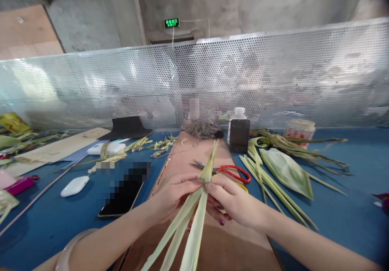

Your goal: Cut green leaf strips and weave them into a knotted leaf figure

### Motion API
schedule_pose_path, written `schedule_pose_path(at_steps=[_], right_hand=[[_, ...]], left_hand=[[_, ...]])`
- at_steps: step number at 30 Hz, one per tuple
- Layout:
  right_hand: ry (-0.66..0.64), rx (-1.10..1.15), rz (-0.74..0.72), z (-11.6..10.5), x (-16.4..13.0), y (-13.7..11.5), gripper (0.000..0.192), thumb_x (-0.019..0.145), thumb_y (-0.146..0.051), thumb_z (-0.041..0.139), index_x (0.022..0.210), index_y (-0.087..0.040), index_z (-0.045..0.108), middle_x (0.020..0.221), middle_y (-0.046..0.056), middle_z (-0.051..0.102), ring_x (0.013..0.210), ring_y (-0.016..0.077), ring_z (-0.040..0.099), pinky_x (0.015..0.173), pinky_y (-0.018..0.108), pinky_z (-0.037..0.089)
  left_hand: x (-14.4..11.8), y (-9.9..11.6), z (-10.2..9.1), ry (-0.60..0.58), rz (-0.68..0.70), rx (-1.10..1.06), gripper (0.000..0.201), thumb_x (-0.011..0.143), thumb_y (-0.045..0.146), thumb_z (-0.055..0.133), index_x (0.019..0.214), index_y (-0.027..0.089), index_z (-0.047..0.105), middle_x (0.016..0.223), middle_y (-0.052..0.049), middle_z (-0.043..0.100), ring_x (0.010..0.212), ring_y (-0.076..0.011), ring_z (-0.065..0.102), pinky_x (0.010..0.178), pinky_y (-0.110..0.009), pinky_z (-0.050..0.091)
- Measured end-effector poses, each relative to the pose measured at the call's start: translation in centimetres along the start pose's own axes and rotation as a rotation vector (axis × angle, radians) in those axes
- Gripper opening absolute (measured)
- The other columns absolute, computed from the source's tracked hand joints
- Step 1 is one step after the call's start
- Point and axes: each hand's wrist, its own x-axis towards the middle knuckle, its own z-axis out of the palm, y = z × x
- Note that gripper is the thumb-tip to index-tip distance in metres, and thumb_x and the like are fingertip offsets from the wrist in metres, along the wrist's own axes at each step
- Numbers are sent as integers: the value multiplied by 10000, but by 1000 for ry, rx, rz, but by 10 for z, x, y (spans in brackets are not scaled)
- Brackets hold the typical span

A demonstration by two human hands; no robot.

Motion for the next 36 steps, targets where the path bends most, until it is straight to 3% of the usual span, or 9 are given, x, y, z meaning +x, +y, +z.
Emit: schedule_pose_path(at_steps=[4, 10, 17, 22, 26, 28, 32, 36], right_hand=[[50, -4, -17, 3, -2, -2, 342, 940, -412, 354, 676, -196, 375, 506, -87, 345, 416, 54, 357, 413, 178, 306], [133, -25, 89, 7, 0, -9, 329, 928, -378, 355, 661, -190, 390, 533, -70, 362, 452, 61, 341, 444, 186, 335], [28, -94, 93, 1, -1, -7, 362, 918, -450, 372, 664, -192, 375, 516, -73, 366, 423, 56, 373, 411, 187, 275], [-62, -13, 108, -2, -5, -8, 333, 912, -428, 387, 674, -197, 356, 532, -84, 335, 399, 45, 361, 388, 180, 260], [-60, 21, 131, -3, -5, -9, 291, 894, -382, 416, 676, -191, 388, 537, -78, 368, 395, 48, 387, 375, 179, 253], [-31, 59, 154, -3, -3, -10, 277, 866, -353, 437, 648, -188, 395, 523, -81, 358, 385, 45, 373, 375, 178, 258], [100, 71, 157, 0, 0, -13, 226, 838, -314, 408, 651, -187, 413, 491, -77, 375, 384, 53, 362, 370, 174, 258], [147, 46, 110, 2, 2, -10, 195, 823, -287, 420, 654, -193, 393, 505, -86, 359, 391, 48, 338, 380, 170, 291]], left_hand=[[0, -1, -2, 29, 26, 123, 247, 890, 329, 508, 976, 158, 665, 692, -22, 640, 589, -119, 573, 633, -248, 459], [0, 5, -3, 33, 44, 279, 282, 894, 347, 506, 763, 138, 643, 698, -7, 609, 599, -93, 508, 592, -212, 387], [0, 5, -1, 46, -17, 92, 196, 840, 252, 535, 842, 114, 674, 686, -40, 650, 599, -112, 565, 571, -207, 410], [-2, 3, -5, -104, -145, -17, 212, 862, 270, 476, 918, 138, 633, 505, -15, 603, 349, -110, 503, 406, -218, 399], [0, -1, -10, -192, -143, -49, 208, 864, 303, 467, 868, 146, 603, 433, -9, 571, 301, -125, 488, 328, -200, 356], [2, -2, -10, -147, -108, 15, 216, 856, 302, 483, 859, 135, 621, 489, -14, 596, 344, -111, 505, 366, -200, 377], [3, -1, -9, 0, 58, 277, 190, 824, 254, 528, 778, 123, 657, 716, -28, 638, 633, -104, 560, 618, -208, 430], [0, 2, -8, 45, 77, 511, 221, 853, 290, 477, 799, 134, 624, 707, -6, 566, 634, -113, 477, 570, -220, 367]])
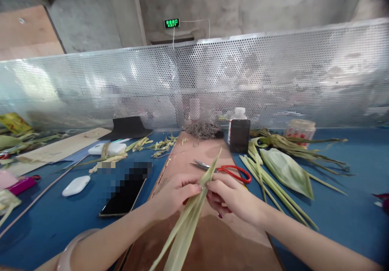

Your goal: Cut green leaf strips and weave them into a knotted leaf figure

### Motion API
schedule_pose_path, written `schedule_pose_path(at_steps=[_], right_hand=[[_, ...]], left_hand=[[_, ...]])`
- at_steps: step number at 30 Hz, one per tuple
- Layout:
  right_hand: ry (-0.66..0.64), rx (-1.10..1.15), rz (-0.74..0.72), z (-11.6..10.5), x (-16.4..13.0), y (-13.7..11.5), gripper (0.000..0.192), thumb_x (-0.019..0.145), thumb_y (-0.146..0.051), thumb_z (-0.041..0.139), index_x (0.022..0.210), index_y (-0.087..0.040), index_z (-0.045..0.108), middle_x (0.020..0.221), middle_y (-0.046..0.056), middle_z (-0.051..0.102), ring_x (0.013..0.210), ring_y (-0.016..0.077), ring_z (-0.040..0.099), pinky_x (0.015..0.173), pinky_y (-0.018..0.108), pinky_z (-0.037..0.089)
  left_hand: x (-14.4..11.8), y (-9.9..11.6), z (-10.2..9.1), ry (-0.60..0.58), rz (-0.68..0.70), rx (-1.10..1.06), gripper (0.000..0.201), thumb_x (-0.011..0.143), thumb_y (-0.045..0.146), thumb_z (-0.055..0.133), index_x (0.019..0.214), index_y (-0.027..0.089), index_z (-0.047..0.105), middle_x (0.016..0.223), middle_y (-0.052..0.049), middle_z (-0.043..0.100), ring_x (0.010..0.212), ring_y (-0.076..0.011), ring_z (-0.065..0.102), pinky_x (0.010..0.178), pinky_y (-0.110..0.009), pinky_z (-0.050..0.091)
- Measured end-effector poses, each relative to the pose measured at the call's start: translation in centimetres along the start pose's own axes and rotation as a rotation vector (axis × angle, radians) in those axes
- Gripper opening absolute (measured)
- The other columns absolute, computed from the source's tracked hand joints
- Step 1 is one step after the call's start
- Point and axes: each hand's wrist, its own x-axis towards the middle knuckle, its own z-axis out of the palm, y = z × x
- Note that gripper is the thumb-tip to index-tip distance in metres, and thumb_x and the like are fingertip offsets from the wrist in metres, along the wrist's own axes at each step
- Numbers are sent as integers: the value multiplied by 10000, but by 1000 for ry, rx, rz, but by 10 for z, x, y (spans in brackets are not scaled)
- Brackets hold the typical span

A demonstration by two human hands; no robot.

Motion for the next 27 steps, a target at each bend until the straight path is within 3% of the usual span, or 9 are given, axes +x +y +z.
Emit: schedule_pose_path(at_steps=[4, 7, 10, 14, 17, 22, 27], right_hand=[[-21, -115, -11, -1, 1, 8, 249, 848, -311, 425, 632, -190, 409, 469, -76, 378, 404, 62, 364, 398, 181, 338], [-25, -110, 2, -2, 1, 9, 286, 835, -314, 441, 580, -194, 389, 457, -74, 359, 402, 62, 354, 395, 187, 367], [-63, -43, 34, -2, 0, 5, 288, 794, -318, 472, 557, -199, 359, 453, -92, 310, 373, 46, 317, 364, 173, 354], [-111, 49, 25, -2, -3, 0, 268, 748, -279, 487, 546, -201, 331, 468, -104, 262, 349, 30, 278, 339, 163, 314], [-102, 42, 59, -2, -5, 1, 228, 746, -264, 496, 574, -198, 362, 489, -97, 282, 376, 39, 297, 364, 173, 345], [-27, 22, -14, -3, -5, 0, 188, 771, -300, 473, 631, -191, 410, 489, -87, 343, 387, 49, 332, 382, 179, 320], [16, -14, -43, -1, -1, 1, 190, 767, -287, 442, 608, -196, 392, 478, -82, 357, 395, 53, 323, 393, 186, 318]], left_hand=[[-2, 6, 3, 34, 47, 206, 282, 902, 320, 421, 764, 144, 593, 680, 12, 528, 608, -105, 436, 560, -221, 338], [-2, 10, 5, 36, 73, 244, 316, 916, 357, 416, 791, 147, 617, 722, -2, 567, 660, -122, 478, 600, -228, 365], [-3, 8, 5, -4, 22, 84, 303, 906, 383, 447, 835, 148, 626, 770, -25, 606, 689, -138, 543, 599, -229, 401], [-1, 2, 3, -101, -103, -233, 261, 884, 409, 489, 858, 169, 587, 581, 21, 541, 448, -93, 493, 438, -199, 372], [-1, 0, 2, -158, -89, -278, 251, 887, 384, 483, 815, 163, 576, 527, 31, 503, 404, -88, 464, 423, -205, 395], [-3, 5, 2, -51, 18, 26, 281, 894, 369, 464, 836, 157, 639, 723, -20, 619, 584, -127, 551, 555, -234, 431], [-2, 7, 3, 20, 120, 249, 318, 895, 338, 444, 766, 146, 663, 749, -30, 639, 758, -179, 562, 702, -262, 424]])
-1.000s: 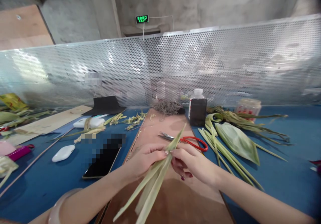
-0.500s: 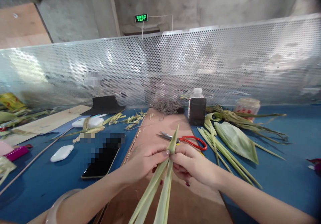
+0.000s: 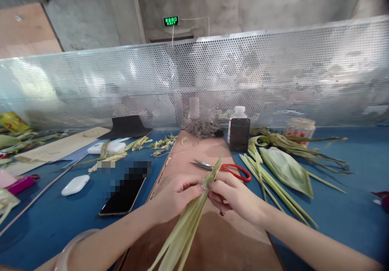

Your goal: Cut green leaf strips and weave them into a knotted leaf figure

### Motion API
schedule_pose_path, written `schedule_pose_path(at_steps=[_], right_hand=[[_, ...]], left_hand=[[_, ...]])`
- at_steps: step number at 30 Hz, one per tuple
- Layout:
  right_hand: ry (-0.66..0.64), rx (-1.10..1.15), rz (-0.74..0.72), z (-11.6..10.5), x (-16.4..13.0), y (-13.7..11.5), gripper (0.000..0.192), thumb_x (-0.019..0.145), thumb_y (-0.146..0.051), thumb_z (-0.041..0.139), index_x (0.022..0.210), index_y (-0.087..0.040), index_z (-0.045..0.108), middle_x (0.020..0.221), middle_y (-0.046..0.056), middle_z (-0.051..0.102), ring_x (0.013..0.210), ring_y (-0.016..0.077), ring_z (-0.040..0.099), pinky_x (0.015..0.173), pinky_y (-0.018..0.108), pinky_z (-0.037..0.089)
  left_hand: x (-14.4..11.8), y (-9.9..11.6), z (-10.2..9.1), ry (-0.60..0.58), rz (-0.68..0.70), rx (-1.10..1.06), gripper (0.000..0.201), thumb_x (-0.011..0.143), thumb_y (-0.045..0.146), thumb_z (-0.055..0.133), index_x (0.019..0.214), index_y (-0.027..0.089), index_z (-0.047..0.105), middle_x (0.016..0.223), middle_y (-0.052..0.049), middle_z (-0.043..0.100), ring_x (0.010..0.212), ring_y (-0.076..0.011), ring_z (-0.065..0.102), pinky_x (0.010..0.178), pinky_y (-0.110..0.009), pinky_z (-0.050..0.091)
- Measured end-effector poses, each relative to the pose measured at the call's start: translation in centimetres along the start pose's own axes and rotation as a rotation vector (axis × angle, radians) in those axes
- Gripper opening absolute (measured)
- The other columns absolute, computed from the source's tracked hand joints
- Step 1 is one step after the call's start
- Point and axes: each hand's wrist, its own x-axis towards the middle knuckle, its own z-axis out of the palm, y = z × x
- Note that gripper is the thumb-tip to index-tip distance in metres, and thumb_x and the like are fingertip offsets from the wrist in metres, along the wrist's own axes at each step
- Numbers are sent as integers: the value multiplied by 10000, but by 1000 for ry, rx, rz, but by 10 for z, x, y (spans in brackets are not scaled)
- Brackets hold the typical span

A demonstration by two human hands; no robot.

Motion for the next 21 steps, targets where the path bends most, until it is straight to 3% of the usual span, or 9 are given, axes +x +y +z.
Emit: schedule_pose_path(at_steps=[6, 9, 13, 17, 21], right_hand=[[-39, -98, -6, 1, 1, 8, 199, 794, -266, 438, 609, -199, 407, 458, -80, 366, 406, 67, 343, 402, 194, 365], [-66, -31, 29, 0, 1, 6, 203, 758, -261, 453, 569, -193, 424, 425, -81, 350, 373, 59, 310, 364, 187, 315], [-123, 117, 29, -2, 0, 3, 202, 695, -222, 473, 511, -189, 396, 421, -92, 304, 346, 34, 259, 344, 177, 243], [-140, 81, 30, -6, -2, 3, 163, 673, -203, 460, 524, -187, 395, 435, -90, 306, 347, 38, 286, 348, 181, 259], [-162, 1, 64, -7, -3, 2, 120, 689, -221, 463, 579, -177, 443, 468, -78, 343, 387, 49, 313, 371, 177, 309]], left_hand=[[0, 0, 1, 42, 0, 83, 343, 906, 351, 424, 752, 146, 652, 736, -34, 630, 717, -171, 549, 690, -262, 420], [0, 1, 1, 22, -14, 49, 360, 907, 379, 430, 754, 147, 660, 716, -37, 617, 715, -171, 548, 688, -261, 427], [-2, -1, 3, -94, -104, -209, 344, 901, 417, 442, 854, 146, 648, 655, -21, 585, 606, -140, 545, 572, -238, 447], [-4, -4, 5, -195, -194, -439, 331, 904, 432, 428, 960, 155, 600, 571, 6, 552, 450, -111, 503, 433, -215, 420], [-3, -2, 2, -164, -118, -240, 340, 930, 395, 388, 816, 148, 590, 593, -1, 567, 503, -108, 519, 485, -209, 408]])
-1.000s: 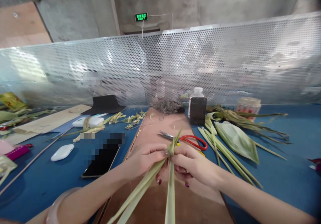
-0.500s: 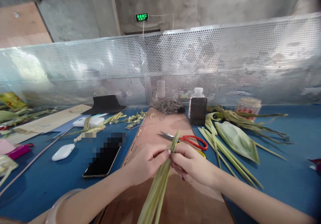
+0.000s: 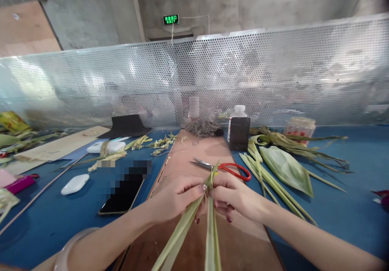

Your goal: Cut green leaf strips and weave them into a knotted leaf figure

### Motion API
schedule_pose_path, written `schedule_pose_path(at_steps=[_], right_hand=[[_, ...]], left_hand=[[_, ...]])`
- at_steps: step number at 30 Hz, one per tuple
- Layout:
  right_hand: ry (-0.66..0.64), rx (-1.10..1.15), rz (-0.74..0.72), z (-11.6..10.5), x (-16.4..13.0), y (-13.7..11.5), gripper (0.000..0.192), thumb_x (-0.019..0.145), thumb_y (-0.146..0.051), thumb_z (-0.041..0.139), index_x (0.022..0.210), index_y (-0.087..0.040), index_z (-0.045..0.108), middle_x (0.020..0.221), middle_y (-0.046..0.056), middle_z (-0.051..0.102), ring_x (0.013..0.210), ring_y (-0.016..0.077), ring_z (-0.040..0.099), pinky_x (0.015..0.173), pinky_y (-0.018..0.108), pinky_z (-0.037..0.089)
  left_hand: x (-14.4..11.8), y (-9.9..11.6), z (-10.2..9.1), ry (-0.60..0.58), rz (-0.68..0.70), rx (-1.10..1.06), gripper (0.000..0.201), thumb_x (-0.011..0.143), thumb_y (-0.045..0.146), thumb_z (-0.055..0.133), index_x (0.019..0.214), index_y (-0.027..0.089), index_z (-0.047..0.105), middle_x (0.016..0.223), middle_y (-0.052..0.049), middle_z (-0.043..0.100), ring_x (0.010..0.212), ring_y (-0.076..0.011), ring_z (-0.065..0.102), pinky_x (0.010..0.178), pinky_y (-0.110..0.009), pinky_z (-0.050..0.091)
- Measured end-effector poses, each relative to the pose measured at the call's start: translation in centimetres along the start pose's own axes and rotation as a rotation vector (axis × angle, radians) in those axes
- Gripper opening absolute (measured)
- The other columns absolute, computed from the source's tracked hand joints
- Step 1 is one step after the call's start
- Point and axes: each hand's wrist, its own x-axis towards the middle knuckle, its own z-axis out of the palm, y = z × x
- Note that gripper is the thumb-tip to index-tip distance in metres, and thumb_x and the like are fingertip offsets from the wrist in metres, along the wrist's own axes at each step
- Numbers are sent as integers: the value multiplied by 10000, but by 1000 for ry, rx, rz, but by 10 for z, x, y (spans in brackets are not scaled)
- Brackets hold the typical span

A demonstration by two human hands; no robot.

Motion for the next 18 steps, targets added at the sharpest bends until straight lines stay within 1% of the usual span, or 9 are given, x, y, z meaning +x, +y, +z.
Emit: schedule_pose_path(at_steps=[3, 6, 11, 16, 18], right_hand=[[95, 2, -36, 2, 2, 0, 173, 748, -273, 472, 607, -185, 426, 485, -76, 355, 404, 56, 336, 383, 178, 331], [181, -12, -87, 3, 5, 2, 207, 789, -286, 459, 612, -190, 410, 476, -74, 378, 402, 57, 352, 393, 176, 344], [159, -26, -113, 3, 7, 5, 207, 805, -279, 450, 620, -192, 421, 475, -83, 379, 393, 51, 335, 404, 182, 384], [141, -82, -101, 6, 9, 7, 176, 803, -297, 456, 667, -187, 459, 450, -93, 374, 382, 51, 335, 387, 173, 355], [133, -97, -97, 6, 9, 6, 176, 797, -295, 454, 659, -185, 459, 453, -89, 379, 380, 52, 346, 382, 174, 351]], left_hand=[[1, 5, -1, 92, 90, 239, 355, 928, 361, 395, 764, 143, 623, 684, -19, 604, 634, -133, 547, 606, -234, 417], [1, 7, -1, 158, 133, 352, 358, 917, 340, 405, 738, 140, 642, 707, -24, 616, 692, -153, 543, 653, -249, 403], [2, 1, 0, 188, 128, 422, 351, 912, 310, 391, 677, 145, 593, 628, -3, 551, 626, -137, 487, 603, -243, 354], [4, -6, -1, 243, 129, 507, 302, 914, 310, 400, 662, 168, 487, 586, 33, 454, 559, -109, 385, 553, -236, 291], [4, -5, -1, 245, 132, 527, 307, 916, 298, 396, 644, 170, 457, 591, 30, 444, 571, -111, 386, 560, -236, 293]])
